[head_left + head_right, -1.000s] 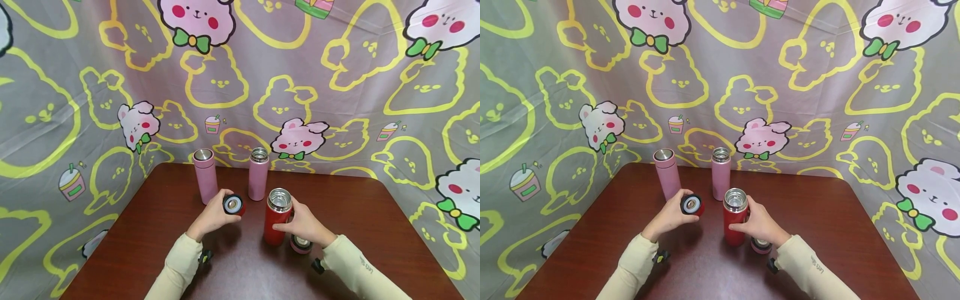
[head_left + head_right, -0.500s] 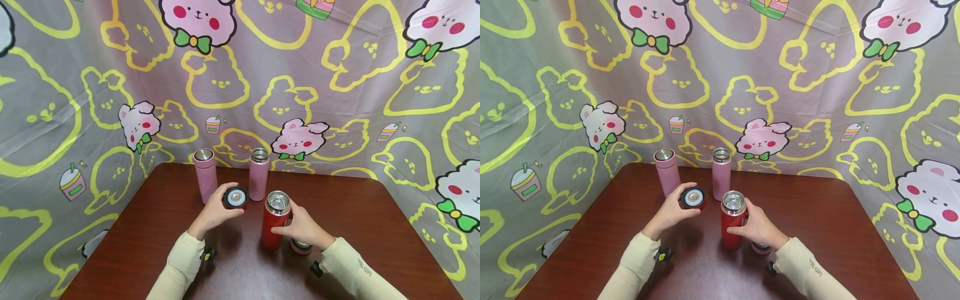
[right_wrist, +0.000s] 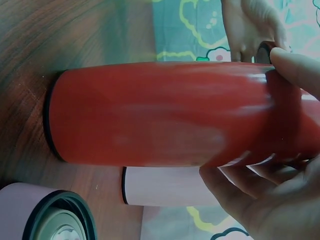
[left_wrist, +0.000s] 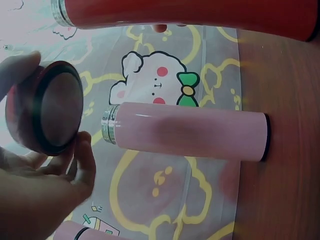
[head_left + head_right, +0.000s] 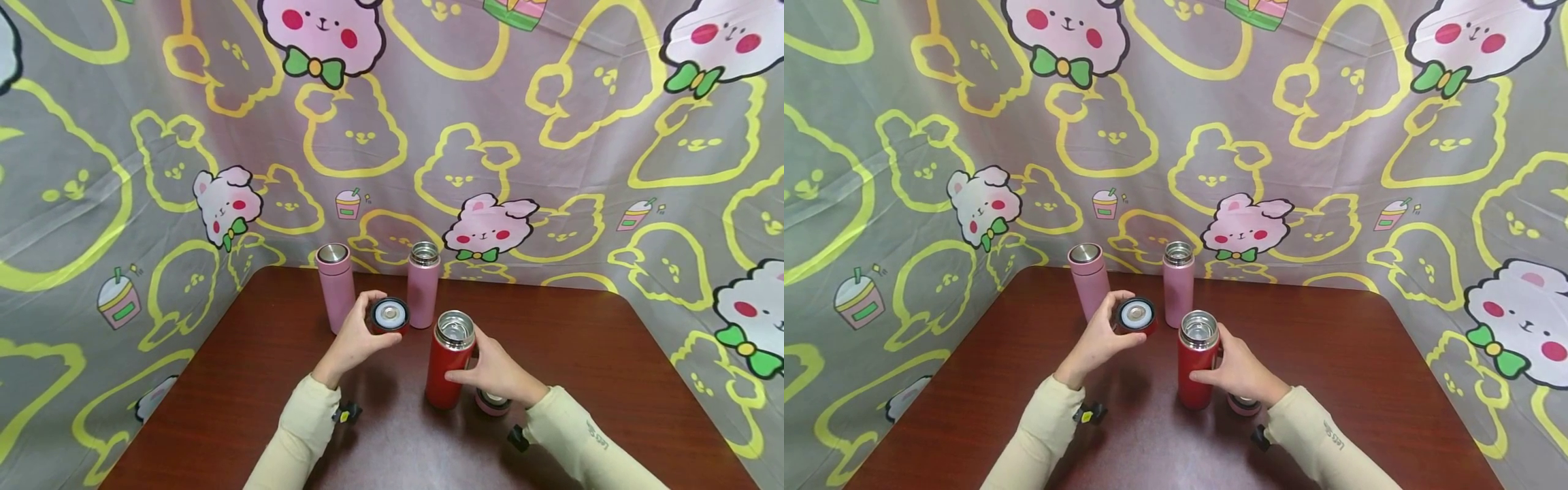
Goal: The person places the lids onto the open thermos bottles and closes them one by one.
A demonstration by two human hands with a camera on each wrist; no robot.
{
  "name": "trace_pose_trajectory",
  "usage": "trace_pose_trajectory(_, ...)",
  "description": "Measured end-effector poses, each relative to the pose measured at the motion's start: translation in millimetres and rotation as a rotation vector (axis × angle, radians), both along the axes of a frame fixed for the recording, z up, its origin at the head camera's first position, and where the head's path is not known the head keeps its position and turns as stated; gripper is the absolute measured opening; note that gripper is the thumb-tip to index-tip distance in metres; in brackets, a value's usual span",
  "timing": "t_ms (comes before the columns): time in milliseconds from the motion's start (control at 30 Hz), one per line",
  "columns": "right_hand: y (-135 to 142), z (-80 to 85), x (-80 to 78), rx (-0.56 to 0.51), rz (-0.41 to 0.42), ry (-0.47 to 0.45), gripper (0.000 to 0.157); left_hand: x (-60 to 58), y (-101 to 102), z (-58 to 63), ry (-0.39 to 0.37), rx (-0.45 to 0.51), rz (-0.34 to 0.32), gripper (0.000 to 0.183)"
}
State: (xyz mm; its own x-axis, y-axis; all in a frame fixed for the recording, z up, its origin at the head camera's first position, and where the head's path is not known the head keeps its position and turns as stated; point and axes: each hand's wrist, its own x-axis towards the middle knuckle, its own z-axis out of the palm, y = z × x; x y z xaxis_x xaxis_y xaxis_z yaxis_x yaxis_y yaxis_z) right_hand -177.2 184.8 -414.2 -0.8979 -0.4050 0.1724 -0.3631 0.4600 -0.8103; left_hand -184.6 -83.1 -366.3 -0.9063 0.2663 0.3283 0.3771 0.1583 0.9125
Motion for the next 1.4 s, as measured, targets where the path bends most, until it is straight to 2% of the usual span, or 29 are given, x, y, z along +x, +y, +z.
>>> trace_pose_trajectory(267,5,1.0,0.3,0.023,0.030,-0.030,0.086,-0.9,2,-0.6,0.020,0.062,-0.067,0.066)
trace_pose_trajectory(433,10,2.2,0.9,-0.002,0.046,-0.018,0.078,0.5,4,1.2,-0.025,0.054,-0.067,0.070)
trace_pose_trajectory(600,15,2.4,-0.2,-0.053,0.105,-0.024,0.069,2.4,7,4.4,-0.054,0.057,-0.061,0.065)
trace_pose_trajectory(767,17,2.2,-2.6,-0.087,0.144,-0.048,0.067,2.8,10,6.7,-0.018,0.055,-0.086,0.063)
trace_pose_trajectory(867,17,1.6,-3.5,-0.085,0.143,-0.060,0.067,-5.2,12,-4.2,0.019,0.070,-0.109,0.064)
trace_pose_trajectory(1000,17,1.1,-3.6,-0.087,0.141,-0.053,0.066,-7.6,14,-7.4,0.060,0.093,-0.138,0.064)
trace_pose_trajectory(1133,17,-0.3,-2.9,-0.099,0.147,-0.044,0.065,1.5,15,6.6,0.060,0.085,-0.153,0.065)
trace_pose_trajectory(1300,18,-1.5,-3.1,-0.093,0.150,-0.048,0.065,3.9,16,10.8,0.027,0.066,-0.134,0.070)
trace_pose_trajectory(1400,18,-1.4,-3.4,-0.086,0.148,-0.048,0.065,3.8,17,11.6,0.034,0.054,-0.117,0.070)
